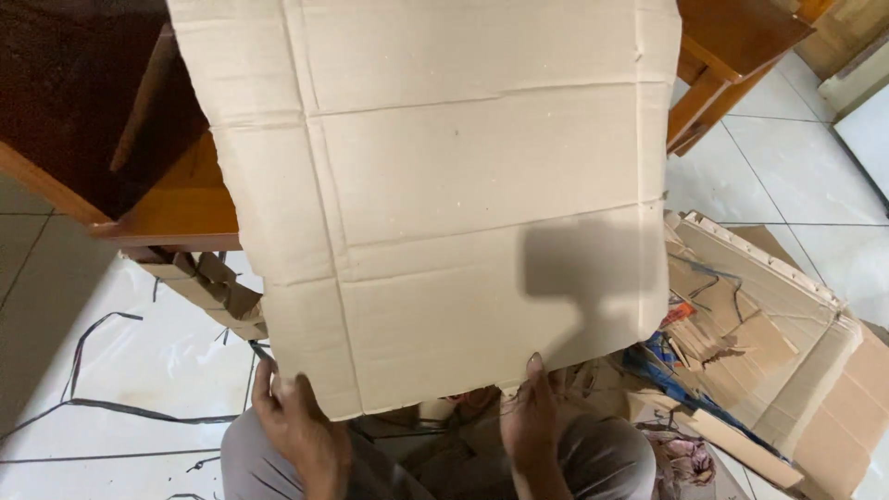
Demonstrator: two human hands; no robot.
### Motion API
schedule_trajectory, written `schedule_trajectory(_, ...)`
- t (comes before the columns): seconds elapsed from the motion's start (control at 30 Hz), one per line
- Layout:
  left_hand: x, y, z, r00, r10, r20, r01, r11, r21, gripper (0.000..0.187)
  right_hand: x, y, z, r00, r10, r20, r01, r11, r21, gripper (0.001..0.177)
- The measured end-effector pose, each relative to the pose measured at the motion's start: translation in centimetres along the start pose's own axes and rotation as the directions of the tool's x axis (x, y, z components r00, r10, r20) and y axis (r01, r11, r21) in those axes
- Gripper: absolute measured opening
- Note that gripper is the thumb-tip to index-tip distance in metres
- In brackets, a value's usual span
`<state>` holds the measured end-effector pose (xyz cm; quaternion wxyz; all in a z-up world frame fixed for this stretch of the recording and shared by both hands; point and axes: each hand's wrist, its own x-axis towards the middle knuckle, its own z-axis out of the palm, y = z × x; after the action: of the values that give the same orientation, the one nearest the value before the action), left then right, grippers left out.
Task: Wrapping a wooden chair with cardboard and securing it with plastic straps
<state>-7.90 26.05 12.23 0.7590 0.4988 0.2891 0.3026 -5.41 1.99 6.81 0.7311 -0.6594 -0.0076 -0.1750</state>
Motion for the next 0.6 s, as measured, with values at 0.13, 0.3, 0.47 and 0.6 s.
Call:
schedule_trajectory(0.13,-2.2,-8.0,-2.6,0.995,-0.076,0.057,0.095,0.809,-0.58,0.04,0.2,-3.1,4.0,0.895,0.424,-0.138,-0.232,0.707,0.669,0.028)
schedule_trajectory(0.3,-4.0,-8.0,0.8,0.974,-0.12,0.193,0.168,0.952,-0.255,0.016,-1.6,-2.5,7.0,0.979,0.191,0.066,-0.171,0.609,0.775,0.022)
schedule_trajectory(0.47,0.8,-0.8,1.4,0.992,-0.019,0.124,0.008,0.996,0.092,0.028,-2.4,-0.7,3.4,0.954,-0.101,0.284,-0.078,0.827,0.557,0.047)
schedule_trajectory(0.6,4.8,5.6,3.2,0.995,-0.076,0.07,0.086,0.984,-0.155,0.03,-2.1,3.5,-3.7,0.952,0.242,-0.19,-0.194,0.951,0.239,0.048)
